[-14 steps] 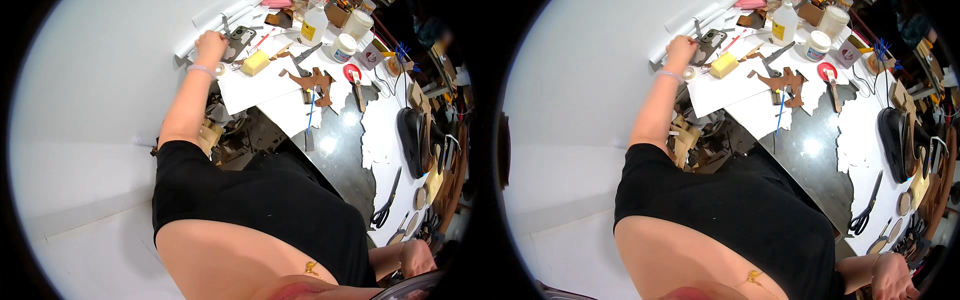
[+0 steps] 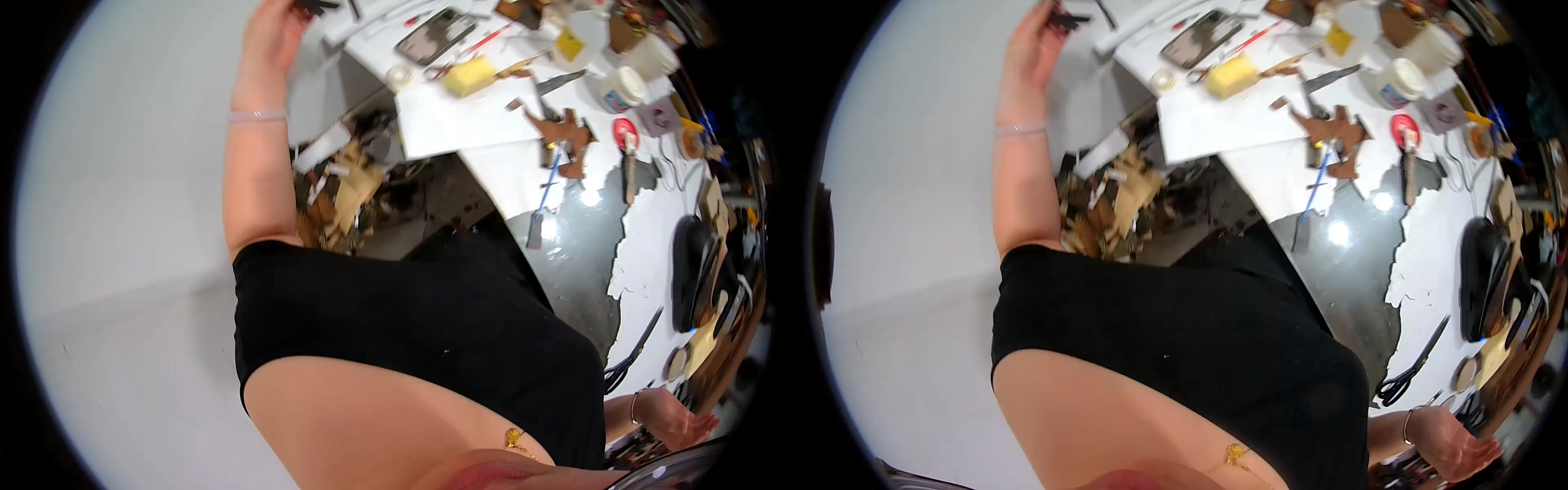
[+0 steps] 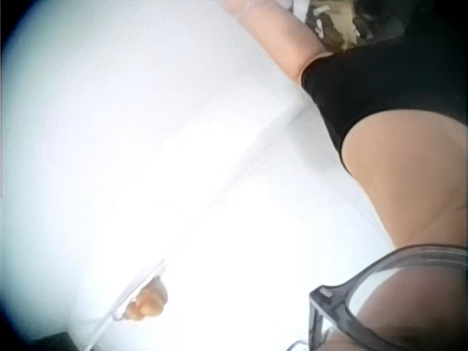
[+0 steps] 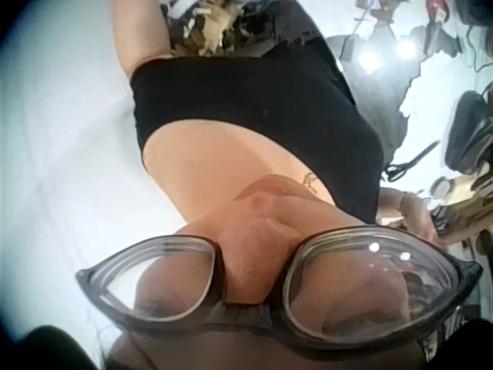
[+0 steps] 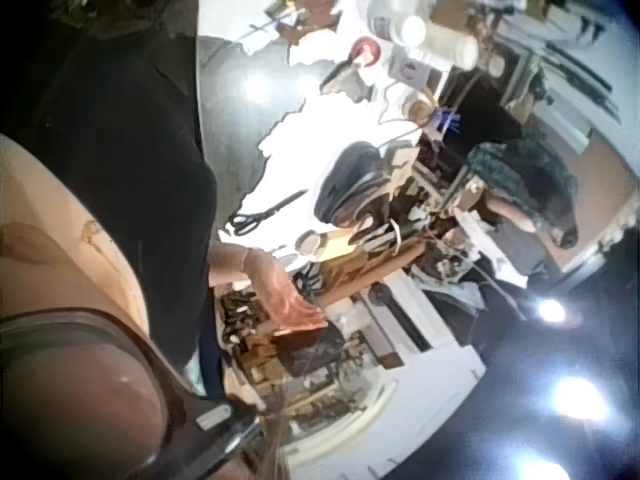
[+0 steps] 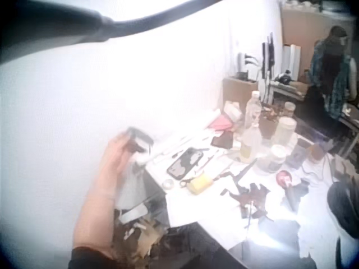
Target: The person retrieves a strip of dark material from a bin and places it on a white work surface. They use a ruler to measure and mark the strip, then use a yellow utility knife to cut the material along the ruler's edge. The person repeats the measuring and cutting process to create smaller pieces.
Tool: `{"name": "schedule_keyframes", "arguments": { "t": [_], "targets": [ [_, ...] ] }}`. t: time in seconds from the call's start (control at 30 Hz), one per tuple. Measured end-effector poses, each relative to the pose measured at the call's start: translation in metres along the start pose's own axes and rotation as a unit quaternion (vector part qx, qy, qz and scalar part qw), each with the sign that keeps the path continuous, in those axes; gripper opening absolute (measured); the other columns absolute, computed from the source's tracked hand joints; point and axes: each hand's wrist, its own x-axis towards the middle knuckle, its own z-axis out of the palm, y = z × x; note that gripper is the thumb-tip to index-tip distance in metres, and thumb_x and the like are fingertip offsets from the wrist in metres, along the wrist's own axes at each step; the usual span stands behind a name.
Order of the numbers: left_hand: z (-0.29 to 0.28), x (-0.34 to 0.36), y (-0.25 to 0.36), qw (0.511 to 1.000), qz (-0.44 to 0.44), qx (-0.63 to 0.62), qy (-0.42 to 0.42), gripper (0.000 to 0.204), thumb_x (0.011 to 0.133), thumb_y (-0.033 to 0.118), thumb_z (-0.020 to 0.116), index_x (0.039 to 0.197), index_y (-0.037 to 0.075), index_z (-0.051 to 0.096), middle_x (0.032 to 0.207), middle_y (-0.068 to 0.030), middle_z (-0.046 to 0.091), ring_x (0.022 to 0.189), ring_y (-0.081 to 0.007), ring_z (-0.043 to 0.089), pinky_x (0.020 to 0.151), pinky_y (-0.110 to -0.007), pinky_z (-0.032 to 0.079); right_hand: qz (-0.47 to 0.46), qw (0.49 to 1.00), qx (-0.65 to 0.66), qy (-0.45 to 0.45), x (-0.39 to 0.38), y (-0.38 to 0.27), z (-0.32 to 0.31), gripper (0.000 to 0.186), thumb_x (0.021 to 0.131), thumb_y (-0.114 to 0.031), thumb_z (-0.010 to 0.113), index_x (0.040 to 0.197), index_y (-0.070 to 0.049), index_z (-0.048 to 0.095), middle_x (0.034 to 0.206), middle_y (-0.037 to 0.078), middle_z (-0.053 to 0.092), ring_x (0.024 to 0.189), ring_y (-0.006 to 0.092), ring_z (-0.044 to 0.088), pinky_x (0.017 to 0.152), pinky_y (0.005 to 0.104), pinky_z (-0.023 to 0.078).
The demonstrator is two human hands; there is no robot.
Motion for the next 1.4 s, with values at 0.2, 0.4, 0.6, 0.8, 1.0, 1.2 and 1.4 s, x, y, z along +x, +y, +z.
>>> {"name": "schedule_keyframes", "arguments": {
  "t": [0.2,0.4,0.6,0.8,1.0,1.2,1.4],
  "targets": [
    [-0.112,-0.077,0.107,0.988,0.040,-0.039,0.146,0.025,0.104,0.018,0.061,0.121,0.000,0.064,0.105,-0.0061,0.067,0.095,-0.0183,0.064,0.085,-0.035,0.054,-0.001,0.993,0.101,-0.059,-0.016,-0.017,0.064,0.058,0.109,-0.042,0.048,0.129,0.012,0.051,0.124,0.031,0.067,0.114,0.0382,0.070,0.099,0.0449,0.058],
    [-0.159,-0.110,0.151,0.986,-0.048,-0.021,0.160,0.031,0.103,0.020,0.062,0.127,0.001,0.063,0.108,-0.0060,0.067,0.091,-0.0124,0.061,0.081,-0.028,0.051,0.002,0.983,0.158,-0.091,-0.028,-0.028,0.084,0.056,0.109,-0.040,0.047,0.127,0.013,0.053,0.123,0.032,0.067,0.112,0.0390,0.070,0.098,0.0452,0.059],
    [-0.039,-0.098,0.078,0.908,-0.134,0.396,0.030,0.037,0.102,0.020,0.062,0.131,-0.002,0.061,0.115,-0.0070,0.069,0.094,-0.0088,0.063,0.078,-0.024,0.050,-0.010,0.981,0.149,-0.124,-0.020,-0.026,0.071,0.055,0.109,-0.037,0.047,0.125,0.014,0.055,0.122,0.034,0.067,0.110,0.0398,0.071,0.096,0.0456,0.060],
    [-0.006,0.018,-0.028,0.903,-0.103,0.416,-0.008,0.054,0.100,0.024,0.069,0.142,-0.006,0.054,0.129,-0.0178,0.069,0.120,-0.0242,0.065,0.102,-0.038,0.052,-0.004,0.987,0.061,-0.147,-0.010,-0.028,0.025,0.053,0.109,-0.034,0.046,0.123,0.016,0.057,0.121,0.035,0.067,0.108,0.0406,0.072,0.095,0.0460,0.061],
    [0.125,0.053,-0.121,0.759,0.194,0.601,-0.155,0.059,0.094,0.036,0.074,0.137,-0.001,0.062,0.132,-0.0256,0.065,0.119,-0.0366,0.065,0.100,-0.040,0.052,0.068,0.985,-0.068,-0.142,-0.015,-0.040,-0.033,0.044,0.108,-0.027,0.052,0.127,0.011,0.053,0.128,0.033,0.064,0.119,0.0402,0.066,0.098,0.0452,0.059],
    [0.268,0.012,-0.172,0.655,0.070,0.672,-0.340,0.035,0.089,0.036,0.077,0.109,0.009,0.079,0.107,-0.0113,0.076,0.108,-0.0278,0.071,0.097,-0.049,0.047,0.088,0.965,-0.180,-0.170,-0.017,-0.050,-0.064,0.046,0.109,-0.025,0.044,0.126,0.017,0.056,0.127,0.033,0.065,0.112,0.0389,0.069,0.096,0.0443,0.059],
    [0.284,0.033,-0.204,0.687,-0.023,0.609,-0.396,0.030,0.089,0.031,0.079,0.103,0.005,0.075,0.090,-0.0104,0.077,0.079,-0.0219,0.072,0.074,-0.036,0.056,0.108,0.967,-0.179,-0.148,-0.022,-0.047,-0.071,0.050,0.107,-0.025,0.048,0.125,0.021,0.056,0.126,0.033,0.065,0.112,0.0386,0.069,0.097,0.0446,0.058]
  ]
}}
